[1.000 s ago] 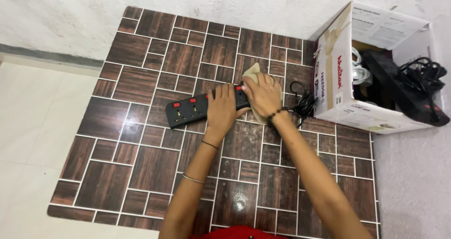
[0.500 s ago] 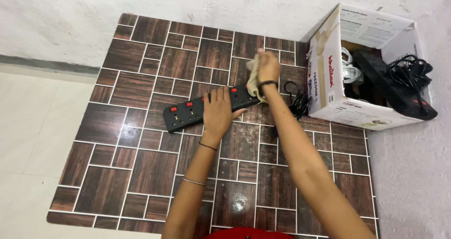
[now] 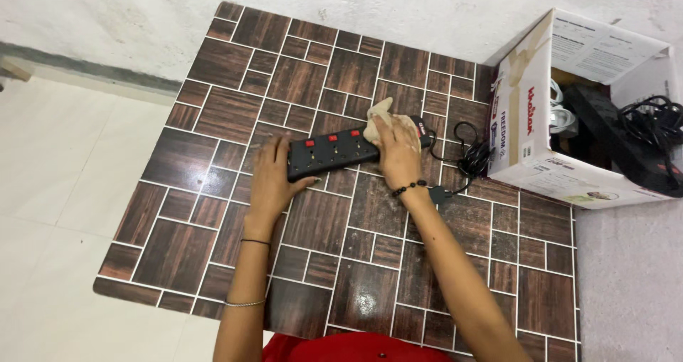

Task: The person wipes two black power strips with a beige cloth on a tiled table, then coils their cables and places them into a cardboard box. The person repeats the wiping and coiling process for both power strips.

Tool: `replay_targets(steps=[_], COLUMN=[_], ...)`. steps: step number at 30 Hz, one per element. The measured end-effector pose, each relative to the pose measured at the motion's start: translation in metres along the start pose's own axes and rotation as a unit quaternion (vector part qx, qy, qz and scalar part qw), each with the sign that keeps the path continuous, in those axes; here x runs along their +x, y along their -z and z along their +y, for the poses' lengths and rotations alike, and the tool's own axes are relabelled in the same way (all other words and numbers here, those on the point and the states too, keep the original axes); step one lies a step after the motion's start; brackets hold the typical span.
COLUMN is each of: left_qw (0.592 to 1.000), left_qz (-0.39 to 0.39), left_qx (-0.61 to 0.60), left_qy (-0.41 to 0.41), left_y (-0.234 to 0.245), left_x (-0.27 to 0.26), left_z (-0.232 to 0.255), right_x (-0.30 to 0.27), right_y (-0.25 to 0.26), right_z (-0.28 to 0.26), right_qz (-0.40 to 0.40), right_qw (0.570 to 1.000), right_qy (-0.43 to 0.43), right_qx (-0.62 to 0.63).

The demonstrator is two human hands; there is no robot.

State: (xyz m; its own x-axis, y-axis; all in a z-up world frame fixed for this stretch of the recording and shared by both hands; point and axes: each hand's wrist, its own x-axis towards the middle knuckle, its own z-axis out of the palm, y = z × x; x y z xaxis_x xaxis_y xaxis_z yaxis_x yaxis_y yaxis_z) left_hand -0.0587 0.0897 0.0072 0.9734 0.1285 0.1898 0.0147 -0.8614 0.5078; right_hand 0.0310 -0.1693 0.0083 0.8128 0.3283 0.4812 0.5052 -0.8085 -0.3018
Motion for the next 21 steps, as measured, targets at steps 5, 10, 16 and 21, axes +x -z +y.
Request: replay_targets(steps=[5,10,16,21], left_qw=[0.996,0.99,0.996,0.993], left_qz=[0.027,0.104,0.067,0.086], left_qx=[-0.08,0.021,-0.028,-0.063], left_qy=[-0.01,0.093,0.046,0.056], left_y=[-0.006,-0.001,-0.008,-0.009], left_x=[-0.003,-0.012,-0.012,-0.014], left_z=[-0.008,-0.015,-0.032,-0.032], right_x=[-0.012,-0.024,0.011,0.05], right_y=[-0.002,0.018,-0.039,-0.08], right_z=[-0.026,-0.084,-0.143,-0.151], right_qz=[-0.033,-0.039,-0.041,-0.102], right_qw=[0.988,0.973,0.972,0.98], right_qy=[-0.146,0.062,0.132,0.062], right_qx=[0.035,0.219,0.187,0.157])
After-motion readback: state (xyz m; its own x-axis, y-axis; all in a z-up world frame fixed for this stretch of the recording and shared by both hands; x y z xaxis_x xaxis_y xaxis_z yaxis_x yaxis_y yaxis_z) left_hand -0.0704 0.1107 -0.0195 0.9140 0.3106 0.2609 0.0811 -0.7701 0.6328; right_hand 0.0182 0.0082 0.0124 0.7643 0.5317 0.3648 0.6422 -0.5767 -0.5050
